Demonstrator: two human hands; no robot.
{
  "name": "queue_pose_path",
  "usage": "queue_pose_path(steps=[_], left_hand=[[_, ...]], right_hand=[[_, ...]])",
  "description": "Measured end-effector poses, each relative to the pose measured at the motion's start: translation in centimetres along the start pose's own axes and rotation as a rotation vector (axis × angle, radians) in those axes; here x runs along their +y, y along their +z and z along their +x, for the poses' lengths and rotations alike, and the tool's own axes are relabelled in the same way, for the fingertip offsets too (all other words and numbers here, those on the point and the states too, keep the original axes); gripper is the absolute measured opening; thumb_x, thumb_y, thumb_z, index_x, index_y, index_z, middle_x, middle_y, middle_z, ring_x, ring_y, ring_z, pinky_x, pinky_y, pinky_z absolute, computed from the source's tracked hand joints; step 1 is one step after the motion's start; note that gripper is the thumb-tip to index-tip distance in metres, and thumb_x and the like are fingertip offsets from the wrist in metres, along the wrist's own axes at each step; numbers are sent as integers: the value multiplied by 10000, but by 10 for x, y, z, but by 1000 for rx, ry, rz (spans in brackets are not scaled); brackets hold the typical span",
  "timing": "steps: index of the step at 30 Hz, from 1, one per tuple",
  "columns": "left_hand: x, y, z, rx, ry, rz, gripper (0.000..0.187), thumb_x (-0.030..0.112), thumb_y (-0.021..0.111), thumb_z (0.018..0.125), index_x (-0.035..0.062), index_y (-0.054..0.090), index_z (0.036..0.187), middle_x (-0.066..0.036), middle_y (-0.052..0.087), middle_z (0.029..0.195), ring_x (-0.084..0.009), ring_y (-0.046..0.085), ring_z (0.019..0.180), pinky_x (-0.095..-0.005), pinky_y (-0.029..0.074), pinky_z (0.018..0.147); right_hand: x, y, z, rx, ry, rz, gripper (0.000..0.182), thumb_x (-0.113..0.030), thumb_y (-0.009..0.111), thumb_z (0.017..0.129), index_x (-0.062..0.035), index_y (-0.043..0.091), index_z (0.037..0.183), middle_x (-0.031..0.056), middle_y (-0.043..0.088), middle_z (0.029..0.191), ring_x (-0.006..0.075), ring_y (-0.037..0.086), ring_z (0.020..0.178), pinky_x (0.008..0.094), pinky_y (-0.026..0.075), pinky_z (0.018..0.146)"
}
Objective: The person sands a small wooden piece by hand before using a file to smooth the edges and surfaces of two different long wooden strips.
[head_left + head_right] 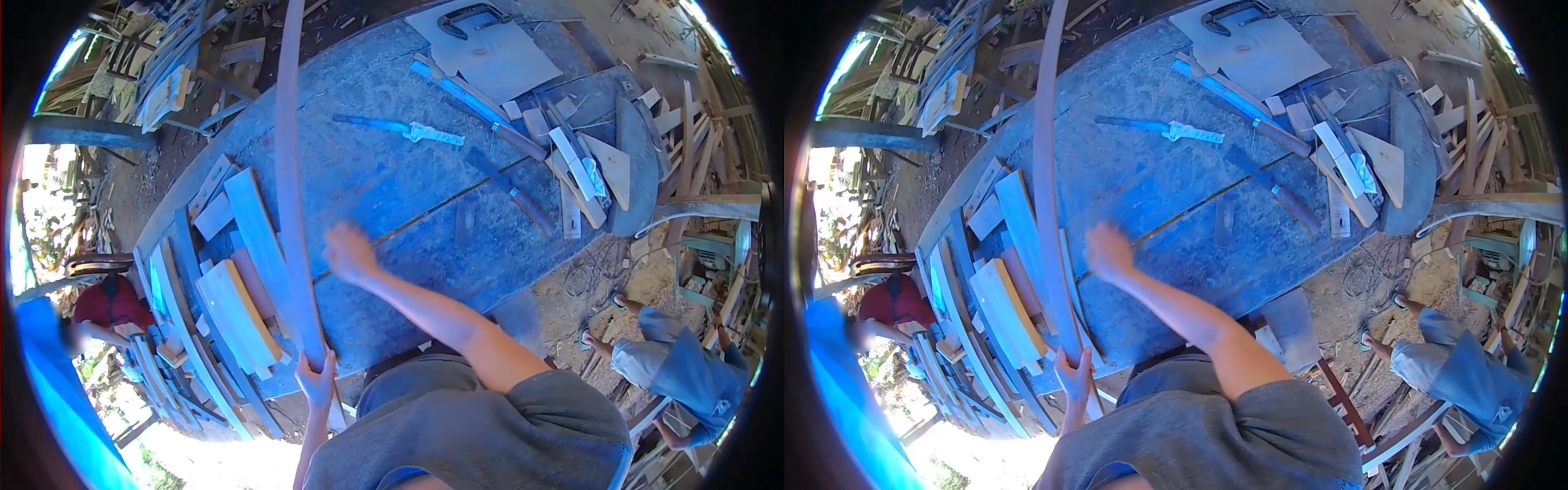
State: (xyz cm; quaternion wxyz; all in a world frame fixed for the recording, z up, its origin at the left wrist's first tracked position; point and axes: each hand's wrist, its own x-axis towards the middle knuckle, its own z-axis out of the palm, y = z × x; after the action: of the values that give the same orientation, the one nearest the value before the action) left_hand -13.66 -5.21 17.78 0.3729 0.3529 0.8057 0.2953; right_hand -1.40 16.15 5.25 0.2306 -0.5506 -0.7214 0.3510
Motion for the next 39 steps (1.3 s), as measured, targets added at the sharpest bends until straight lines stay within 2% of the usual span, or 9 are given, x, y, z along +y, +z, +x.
queue_pose_path(steps=[3,5,8,18,20,23,28,35,39], left_hand=[[-5,28,-1,17,-32,93,238,149,758,867,13,569,820,-29,575,584,-101,579,499,-273,477,447],[-7,49,-2,30,-70,122,274,164,771,851,19,550,778,-34,544,549,-113,544,474,-309,442,443],[-24,65,-8,57,-20,218,323,191,786,825,30,519,740,-61,510,526,-149,495,442,-345,397,447],[-53,86,-28,94,190,472,386,310,793,801,40,517,796,-143,538,560,-336,563,483,-438,426,486],[-81,76,-26,33,270,592,416,392,765,819,39,547,855,-162,566,598,-389,601,541,-477,463,521],[-114,61,-20,-126,276,681,434,430,752,826,45,552,848,-176,559,613,-404,619,600,-491,475,543],[-135,28,-20,-149,220,812,470,482,738,810,41,585,868,-165,621,965,-368,668,857,-497,519,680],[-148,-3,-34,-304,216,1036,536,550,737,779,74,694,1023,-118,669,995,-316,695,928,-463,557,752],[-162,-16,-42,-414,-8,1118,561,566,742,774,93,704,1073,-115,695,1068,-302,701,973,-451,558,783]], right_hand=[[89,-83,59,725,-95,-343,463,-136,628,827,-12,562,1269,138,567,1060,371,540,1025,524,446,859],[127,-138,81,787,-110,-490,419,-121,631,834,-42,567,1241,115,568,1058,351,552,1036,509,459,876],[190,-160,99,334,-199,-492,366,-113,633,841,-82,573,1200,112,569,1061,341,573,1040,461,491,868],[197,-234,-69,573,78,-432,432,-161,722,854,-82,557,1245,141,573,1139,365,589,1045,443,533,810],[198,-238,-99,374,176,-526,443,-154,733,837,-72,581,1245,117,581,1119,331,599,1030,440,534,812],[208,-242,-108,316,308,-598,437,-153,747,819,-69,602,1222,106,593,1094,307,606,1003,440,536,792],[227,-238,-125,394,273,-661,406,-209,756,824,-71,604,1174,126,600,1063,336,589,1018,446,531,821],[234,-223,-141,424,459,-648,345,-292,733,864,-66,589,1081,162,587,1097,393,561,1055,469,523,872],[227,-223,-143,463,529,-645,363,-291,689,907,-65,590,1175,170,554,1132,387,560,1067,469,517,877]])
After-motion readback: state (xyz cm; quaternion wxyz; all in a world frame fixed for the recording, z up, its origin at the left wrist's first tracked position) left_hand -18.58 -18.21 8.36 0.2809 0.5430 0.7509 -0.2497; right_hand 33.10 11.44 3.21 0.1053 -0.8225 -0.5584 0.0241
